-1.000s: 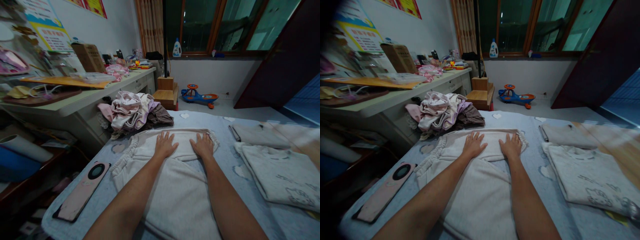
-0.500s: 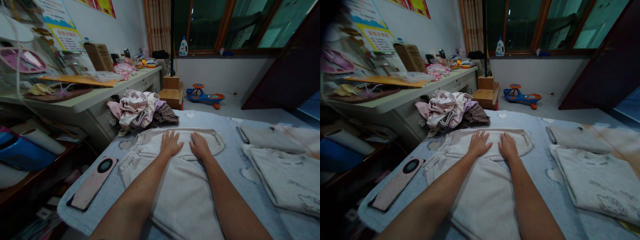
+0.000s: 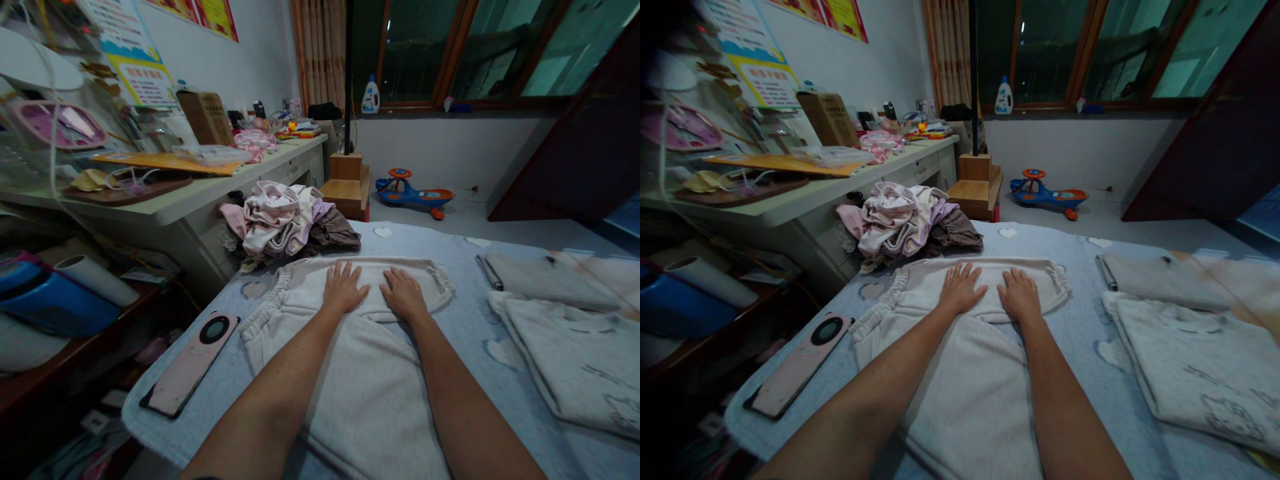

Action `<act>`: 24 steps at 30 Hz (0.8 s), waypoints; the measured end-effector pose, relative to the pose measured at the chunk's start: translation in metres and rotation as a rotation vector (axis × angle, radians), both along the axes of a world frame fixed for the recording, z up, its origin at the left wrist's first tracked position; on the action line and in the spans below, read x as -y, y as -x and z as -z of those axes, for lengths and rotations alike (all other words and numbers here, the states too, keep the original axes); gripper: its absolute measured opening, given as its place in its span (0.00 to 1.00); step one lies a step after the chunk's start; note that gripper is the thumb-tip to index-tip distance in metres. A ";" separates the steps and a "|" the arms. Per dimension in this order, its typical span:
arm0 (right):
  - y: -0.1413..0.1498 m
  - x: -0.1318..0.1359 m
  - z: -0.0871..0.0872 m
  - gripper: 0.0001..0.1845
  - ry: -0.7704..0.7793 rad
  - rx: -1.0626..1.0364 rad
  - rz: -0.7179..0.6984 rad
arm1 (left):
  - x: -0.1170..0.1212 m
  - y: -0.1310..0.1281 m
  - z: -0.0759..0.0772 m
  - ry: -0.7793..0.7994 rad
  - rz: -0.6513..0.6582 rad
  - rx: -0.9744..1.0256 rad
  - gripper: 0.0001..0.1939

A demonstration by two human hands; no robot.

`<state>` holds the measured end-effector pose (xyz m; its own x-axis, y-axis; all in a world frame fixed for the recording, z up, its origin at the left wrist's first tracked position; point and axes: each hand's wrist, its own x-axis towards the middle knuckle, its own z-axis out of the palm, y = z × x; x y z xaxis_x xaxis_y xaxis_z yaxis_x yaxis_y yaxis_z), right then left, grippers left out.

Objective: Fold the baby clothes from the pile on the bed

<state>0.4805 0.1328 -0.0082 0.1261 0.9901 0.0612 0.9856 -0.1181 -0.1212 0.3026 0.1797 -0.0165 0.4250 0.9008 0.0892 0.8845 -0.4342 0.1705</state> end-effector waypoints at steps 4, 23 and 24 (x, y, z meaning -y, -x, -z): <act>0.000 0.000 0.001 0.29 0.014 -0.004 0.058 | -0.001 0.000 0.000 -0.003 0.006 -0.004 0.36; -0.002 -0.001 0.003 0.40 0.016 -0.067 0.309 | -0.003 0.001 0.000 -0.012 0.017 -0.013 0.35; -0.004 -0.001 0.003 0.41 0.013 -0.066 0.335 | -0.002 0.001 0.000 -0.009 0.017 -0.012 0.35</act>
<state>0.4843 0.1340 -0.0116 0.4481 0.8935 0.0297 0.8817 -0.4362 -0.1798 0.3013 0.1822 -0.0162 0.4417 0.8925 0.0919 0.8787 -0.4510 0.1564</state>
